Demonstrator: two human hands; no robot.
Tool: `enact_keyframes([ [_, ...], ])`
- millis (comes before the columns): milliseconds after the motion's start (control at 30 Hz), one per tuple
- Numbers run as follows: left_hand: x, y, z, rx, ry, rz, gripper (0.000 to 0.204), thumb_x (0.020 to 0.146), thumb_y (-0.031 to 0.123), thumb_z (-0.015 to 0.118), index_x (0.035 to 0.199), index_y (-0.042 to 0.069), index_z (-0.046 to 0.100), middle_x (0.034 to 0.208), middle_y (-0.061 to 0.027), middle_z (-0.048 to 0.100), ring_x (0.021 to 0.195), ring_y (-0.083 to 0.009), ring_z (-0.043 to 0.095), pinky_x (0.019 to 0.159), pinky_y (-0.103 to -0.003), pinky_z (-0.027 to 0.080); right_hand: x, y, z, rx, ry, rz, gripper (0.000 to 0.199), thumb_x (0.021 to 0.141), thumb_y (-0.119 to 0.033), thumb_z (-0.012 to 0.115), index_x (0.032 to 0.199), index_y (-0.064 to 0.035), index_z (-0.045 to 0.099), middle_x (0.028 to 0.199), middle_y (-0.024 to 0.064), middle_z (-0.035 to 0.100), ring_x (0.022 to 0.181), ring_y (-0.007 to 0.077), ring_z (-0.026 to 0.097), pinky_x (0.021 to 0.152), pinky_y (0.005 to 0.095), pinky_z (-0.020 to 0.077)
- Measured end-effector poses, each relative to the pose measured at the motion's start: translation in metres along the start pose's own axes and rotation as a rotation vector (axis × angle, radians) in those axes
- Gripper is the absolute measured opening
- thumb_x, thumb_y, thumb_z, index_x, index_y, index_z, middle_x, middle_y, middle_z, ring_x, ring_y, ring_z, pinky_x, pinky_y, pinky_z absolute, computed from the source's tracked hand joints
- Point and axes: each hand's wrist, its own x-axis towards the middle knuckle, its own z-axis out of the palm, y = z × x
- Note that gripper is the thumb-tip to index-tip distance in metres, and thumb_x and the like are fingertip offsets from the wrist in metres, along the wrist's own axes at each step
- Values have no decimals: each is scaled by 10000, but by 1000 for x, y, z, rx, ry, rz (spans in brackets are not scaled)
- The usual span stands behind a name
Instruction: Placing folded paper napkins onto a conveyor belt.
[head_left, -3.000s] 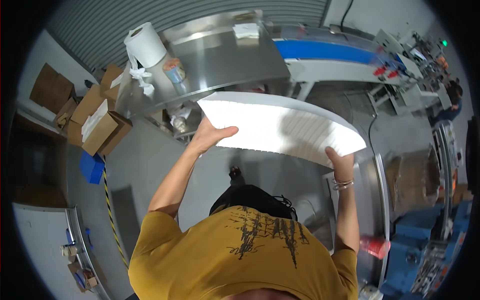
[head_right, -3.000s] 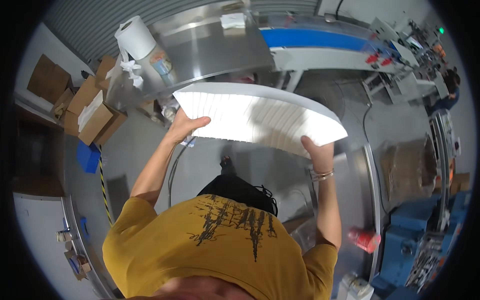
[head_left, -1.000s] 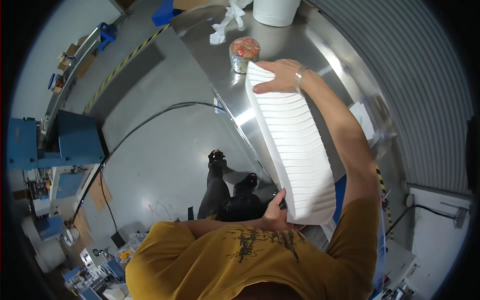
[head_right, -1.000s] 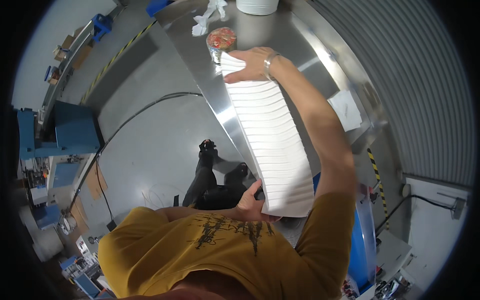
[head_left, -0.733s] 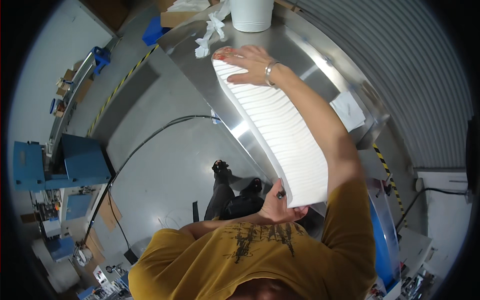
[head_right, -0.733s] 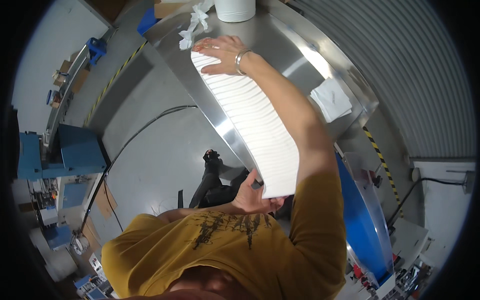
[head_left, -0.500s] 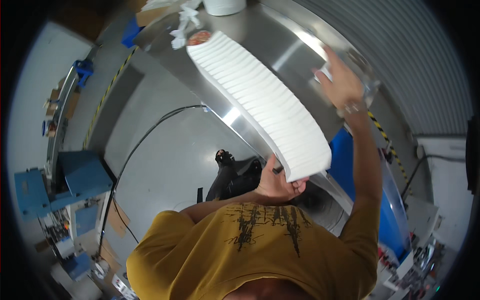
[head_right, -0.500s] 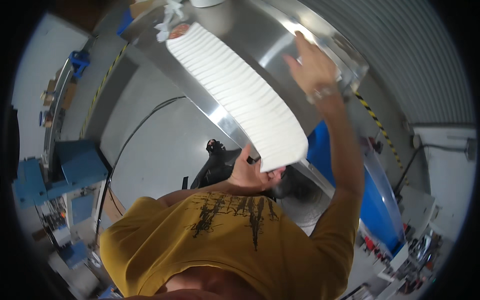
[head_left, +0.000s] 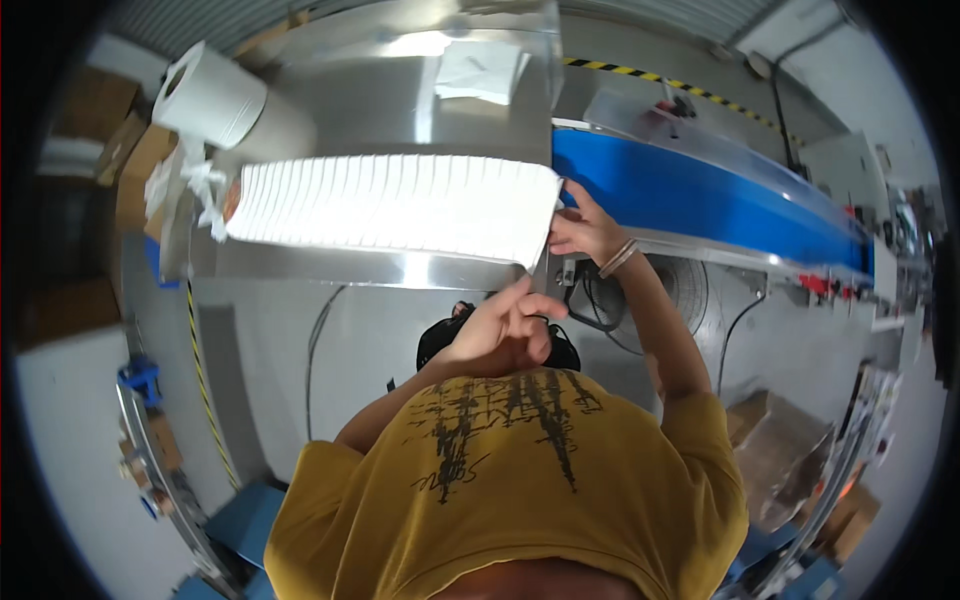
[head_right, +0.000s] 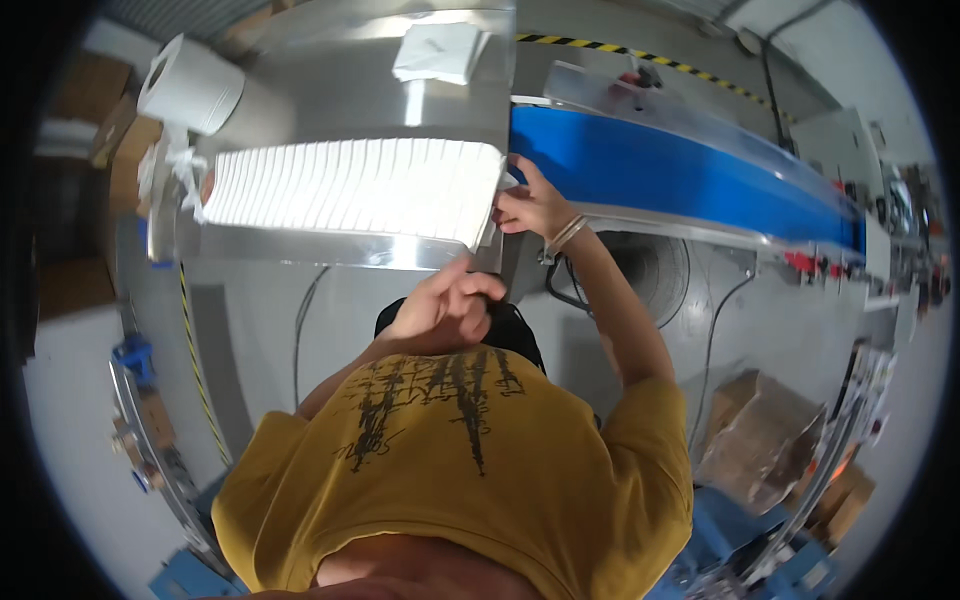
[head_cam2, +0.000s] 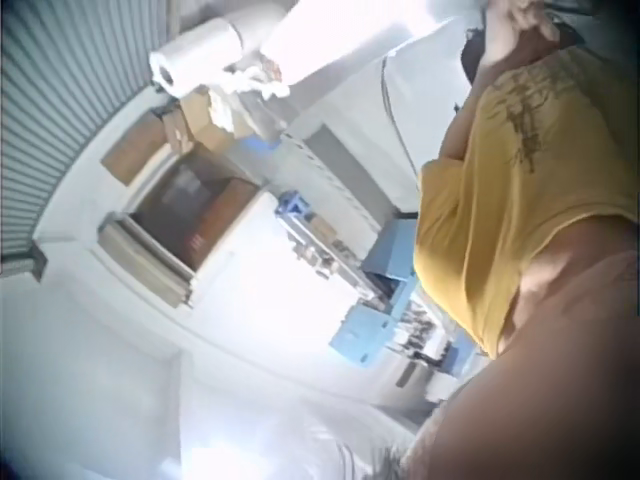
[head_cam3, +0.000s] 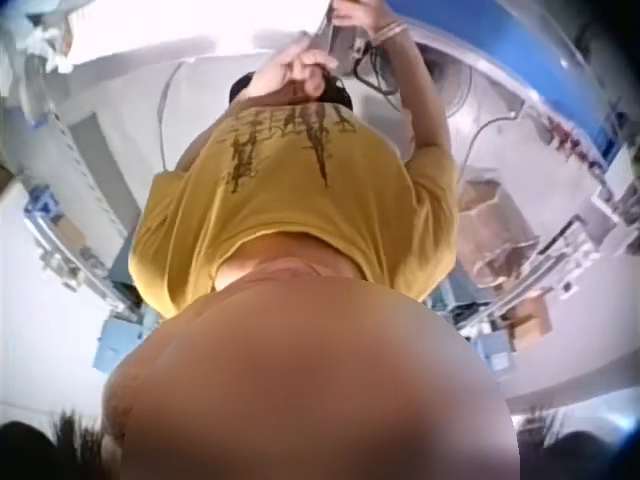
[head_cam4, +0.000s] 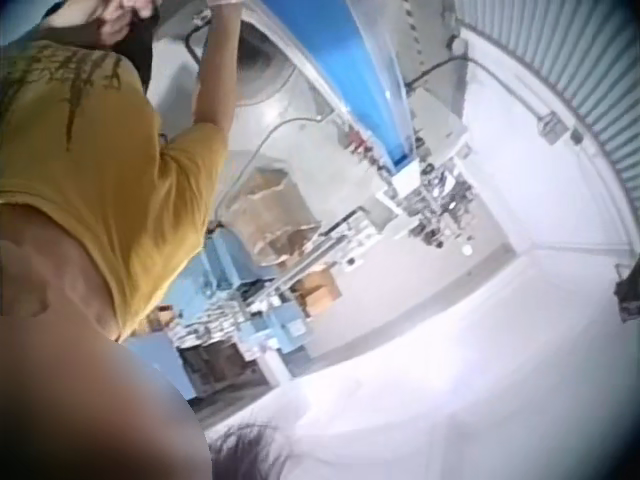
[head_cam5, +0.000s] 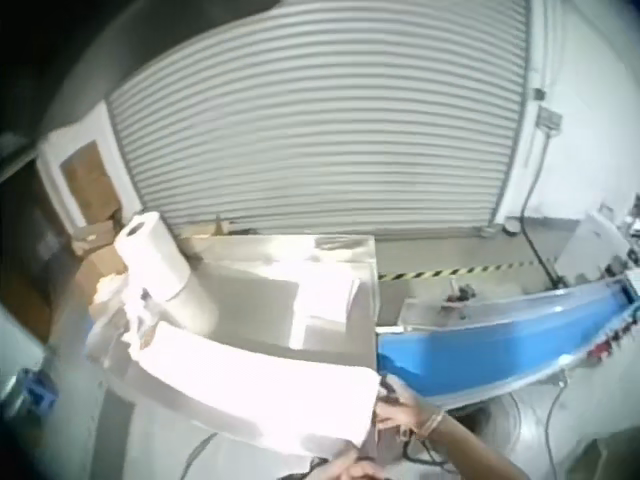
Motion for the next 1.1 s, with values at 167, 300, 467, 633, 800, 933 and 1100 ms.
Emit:
enact_keyframes([
  [167,-3,19,39,1822,400,1089,365,800,290,705,995,17,560,913,-128,633,858,-252,602,711,-367,460,0,32,-1,-268,288,-104,889,777,-337,758,1428,-12,246,1118,200,590,855,240,646,709,322,544],
  [300,50,45,26,2307,722,1199,615,717,165,689,1233,-31,419,1307,-236,402,1246,-425,341,1010,-552,243,10,51,11,-466,629,-425,829,764,-295,754,1409,-23,310,1187,228,522,926,271,595,748,315,508],
  [467,43,54,18,2291,778,1138,528,734,54,659,1210,-24,444,1273,-211,452,1236,-397,380,1019,-512,266,-23,46,-3,-289,927,-460,340,832,-200,689,1115,-46,580,1028,116,618,776,185,617,680,288,506],
  [633,47,51,24,2283,820,1070,481,746,42,660,1183,-16,467,1278,-199,460,1252,-381,376,1023,-507,253,-32,24,6,-438,523,-823,222,845,-237,676,1000,-77,666,991,70,666,927,232,593,834,324,472],
  [800,51,50,26,2222,934,1052,452,747,25,650,1164,3,479,1281,-190,469,1261,-371,381,1030,-503,241,-25,31,-24,-948,558,-468,106,770,-160,697,832,-76,678,824,71,633,803,260,631,720,363,515],
  [933,54,40,36,2229,1062,1014,458,745,15,650,1172,20,485,1276,-177,485,1245,-360,412,1024,-481,264,-29,5,-14,-310,155,-670,149,773,-129,727,870,-40,658,824,88,647,735,220,650,637,322,507],
  [1100,56,34,39,2162,1110,992,495,756,10,634,1230,15,490,1290,-180,477,1266,-373,388,1045,-503,258,-2,4,-20,-1083,10,-246,272,821,-371,616,880,-110,665,814,115,680,798,328,648,732,438,491],
])
